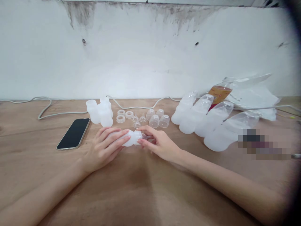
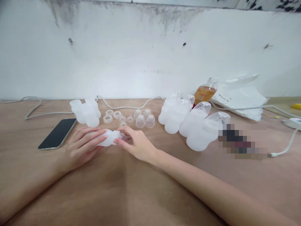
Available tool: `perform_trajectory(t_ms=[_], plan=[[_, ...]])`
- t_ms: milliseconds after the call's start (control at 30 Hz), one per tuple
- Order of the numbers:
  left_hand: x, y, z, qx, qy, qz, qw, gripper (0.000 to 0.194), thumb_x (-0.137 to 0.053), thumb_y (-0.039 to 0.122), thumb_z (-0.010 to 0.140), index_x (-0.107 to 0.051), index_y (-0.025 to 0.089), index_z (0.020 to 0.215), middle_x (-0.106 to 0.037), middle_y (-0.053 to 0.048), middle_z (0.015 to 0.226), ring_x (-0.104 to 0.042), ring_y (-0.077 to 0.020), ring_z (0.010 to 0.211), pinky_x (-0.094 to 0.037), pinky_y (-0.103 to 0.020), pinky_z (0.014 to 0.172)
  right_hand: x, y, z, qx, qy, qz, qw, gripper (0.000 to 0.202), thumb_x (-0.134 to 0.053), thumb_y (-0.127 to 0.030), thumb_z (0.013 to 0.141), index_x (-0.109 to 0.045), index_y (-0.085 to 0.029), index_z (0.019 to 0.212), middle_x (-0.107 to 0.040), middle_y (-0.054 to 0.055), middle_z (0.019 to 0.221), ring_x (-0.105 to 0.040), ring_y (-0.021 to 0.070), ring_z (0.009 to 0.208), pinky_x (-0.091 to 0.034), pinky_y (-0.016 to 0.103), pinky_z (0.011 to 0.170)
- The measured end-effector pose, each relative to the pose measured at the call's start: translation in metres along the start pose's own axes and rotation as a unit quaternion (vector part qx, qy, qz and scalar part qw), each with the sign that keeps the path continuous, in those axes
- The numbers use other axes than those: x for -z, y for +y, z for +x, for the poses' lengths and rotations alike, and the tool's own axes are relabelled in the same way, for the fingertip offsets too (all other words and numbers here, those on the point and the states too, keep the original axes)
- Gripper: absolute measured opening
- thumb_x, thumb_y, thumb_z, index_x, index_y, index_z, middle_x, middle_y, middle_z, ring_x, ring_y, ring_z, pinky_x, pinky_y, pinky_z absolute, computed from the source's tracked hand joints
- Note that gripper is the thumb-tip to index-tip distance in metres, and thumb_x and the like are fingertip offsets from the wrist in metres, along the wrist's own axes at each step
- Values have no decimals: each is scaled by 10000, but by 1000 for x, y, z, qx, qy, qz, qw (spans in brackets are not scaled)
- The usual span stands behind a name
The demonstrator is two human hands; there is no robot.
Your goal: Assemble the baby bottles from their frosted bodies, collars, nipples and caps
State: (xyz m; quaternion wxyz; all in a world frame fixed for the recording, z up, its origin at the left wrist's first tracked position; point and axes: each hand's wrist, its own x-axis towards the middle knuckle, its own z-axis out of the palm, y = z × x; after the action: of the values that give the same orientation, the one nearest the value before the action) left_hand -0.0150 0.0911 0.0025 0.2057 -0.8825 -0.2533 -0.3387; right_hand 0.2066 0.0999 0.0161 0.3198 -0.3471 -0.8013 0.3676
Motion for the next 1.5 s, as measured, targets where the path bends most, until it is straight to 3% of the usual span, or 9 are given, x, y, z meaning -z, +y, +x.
perform_trajectory(t_ms=[200, 400, 500, 600, 700, 900, 1133, 1333, 1500], plan=[[5, 3, 12, 237, -71, -179, 952, 394, -575, 303, 739, -488, 189, 1106, -589, -62, 1078, -564, -213, 945, -475, -346, 803, 6, 5, 2, 121, 34, -75, 989, 272, -473, -164, 781, -474, -236, 1043, -492, 64, 1085, -501, 178, 968, -499, 277, 665], [22, -14, 32, 413, -287, -626, 596, 408, -295, 410, 872, -560, 169, 1069, -636, -112, 960, -632, -198, 742, -500, -231, 467, 17, 5, 5, 282, 13, -142, 949, 317, -420, -89, 792, -454, -266, 1052, -465, 56, 1125, -459, 173, 1045, -424, 342, 855], [22, -18, 30, 423, -296, -680, 521, 403, -298, 398, 873, -562, 171, 1076, -624, -118, 997, -632, -184, 730, -487, -207, 440, 17, 4, 4, 276, -5, -125, 953, 307, -450, -108, 785, -454, -257, 1054, -461, 63, 1127, -467, 176, 1031, -456, 307, 772], [20, -16, 28, 448, -284, -616, 583, 321, -435, 391, 825, -583, 204, 1041, -655, -74, 913, -631, -169, 716, -497, -205, 485, 15, 4, 3, 221, -34, -80, 972, 267, -497, -162, 772, -446, -246, 1020, -472, 64, 1113, -496, 179, 979, -472, 288, 700], [20, -12, 28, 403, -245, -493, 731, 311, -573, 372, 740, -584, 239, 1020, -653, -32, 930, -628, -175, 758, -518, -240, 584, 12, 4, 2, 118, -44, -15, 992, 335, -594, -265, 721, -421, -235, 1006, -526, 45, 980, -547, 163, 847, -478, 274, 656], [15, -1, 25, 93, -100, -141, 981, 410, -591, 260, 747, -492, 173, 1136, -586, -56, 1093, -527, -193, 994, -452, -324, 831, 6, -1, 5, -119, -64, 169, 976, 279, -438, -437, 810, -407, -180, 915, -577, 3, 666, -544, 89, 448, -358, 170, 374], [13, 4, 19, -105, -17, 55, 993, 350, -569, 123, 764, -508, 165, 1106, -569, -29, 1142, -509, -196, 1039, -420, -337, 829, 3, -8, 7, -277, -95, 247, 924, 473, -286, -549, 829, -437, -127, 678, -456, -22, 389, -249, 9, 243, -102, 139, 271], [12, 4, 20, 53, -47, -64, 995, 373, -562, 215, 775, -470, 156, 1132, -579, -62, 1110, -515, -178, 1013, -436, -326, 846, 7, -2, 6, -95, -6, 107, 990, 561, -568, -443, 719, -343, -210, 1178, -505, 82, 1022, -562, 110, 731, -422, 168, 459], [10, -3, 20, 127, -78, -144, 978, 383, -561, 279, 769, -470, 169, 1124, -581, -63, 1085, -540, -172, 965, -463, -316, 823, 4, 2, 4, 7, 17, 32, 999, 396, -629, -283, 688, -481, -195, 1044, -503, 65, 1078, -524, 150, 922, -480, 219, 642]])
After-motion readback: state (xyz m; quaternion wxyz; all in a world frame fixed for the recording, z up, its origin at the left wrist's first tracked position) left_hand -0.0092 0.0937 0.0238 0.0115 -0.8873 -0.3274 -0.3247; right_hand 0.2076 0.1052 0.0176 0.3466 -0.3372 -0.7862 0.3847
